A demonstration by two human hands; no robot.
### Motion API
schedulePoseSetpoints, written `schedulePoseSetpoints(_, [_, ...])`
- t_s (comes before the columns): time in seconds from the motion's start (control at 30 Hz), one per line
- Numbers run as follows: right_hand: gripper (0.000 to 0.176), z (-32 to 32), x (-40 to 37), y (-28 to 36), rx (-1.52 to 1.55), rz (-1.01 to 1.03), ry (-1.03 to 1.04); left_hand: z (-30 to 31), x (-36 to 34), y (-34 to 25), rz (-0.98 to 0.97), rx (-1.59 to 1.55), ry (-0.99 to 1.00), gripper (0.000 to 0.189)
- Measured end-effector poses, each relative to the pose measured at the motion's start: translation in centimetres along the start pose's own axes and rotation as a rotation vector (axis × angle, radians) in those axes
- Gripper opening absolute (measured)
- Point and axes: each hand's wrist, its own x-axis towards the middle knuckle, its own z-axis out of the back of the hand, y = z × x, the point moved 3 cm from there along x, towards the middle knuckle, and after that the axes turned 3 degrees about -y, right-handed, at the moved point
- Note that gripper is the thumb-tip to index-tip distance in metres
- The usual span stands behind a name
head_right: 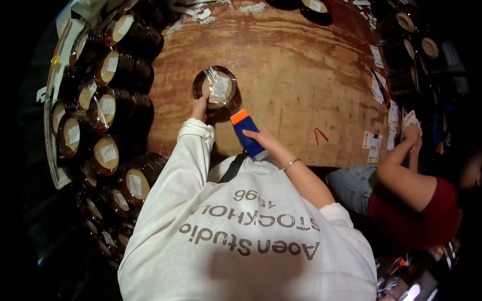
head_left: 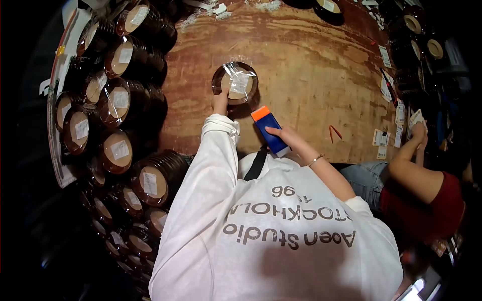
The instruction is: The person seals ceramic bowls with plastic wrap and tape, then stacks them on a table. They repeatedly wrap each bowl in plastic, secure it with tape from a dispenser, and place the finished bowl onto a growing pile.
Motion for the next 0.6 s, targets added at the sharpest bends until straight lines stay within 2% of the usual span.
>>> schedulePoseSetpoints(0.07, [0.036,-0.2,1.7,0.1,-0.033,0.022,0.011,-0.1,1.0,0.5,-0.150,-0.071,-0.007,0.036])
schedulePoseSetpoints(0.2, [0.040,-1.4,3.7,1.3,-0.001,0.004,-0.014,0.0,1.1,0.5,-0.088,-0.102,0.031,0.034])
schedulePoseSetpoints(0.27, [0.040,-2.1,5.2,1.6,-0.021,0.035,-0.003,0.0,1.9,0.8,-0.181,-0.038,0.015,0.036])
schedulePoseSetpoints(0.37, [0.039,-2.4,7.9,1.6,-0.049,0.066,-0.010,-0.1,-0.5,-0.3,-0.068,-0.014,0.042,0.039])
schedulePoseSetpoints(0.47, [0.037,-1.9,8.1,2.2,-0.107,0.046,-0.008,0.2,-0.7,-0.5,-0.039,0.072,0.069,0.043])
schedulePoseSetpoints(0.53, [0.033,-0.6,6.2,1.9,0.094,-0.172,0.113,0.6,-0.8,-0.9,-0.026,0.082,0.132,0.044])
schedulePoseSetpoints(0.6, [0.033,2.2,4.1,1.1,0.150,-0.207,0.131,1.1,-1.0,-0.7,-0.004,0.050,0.283,0.044])
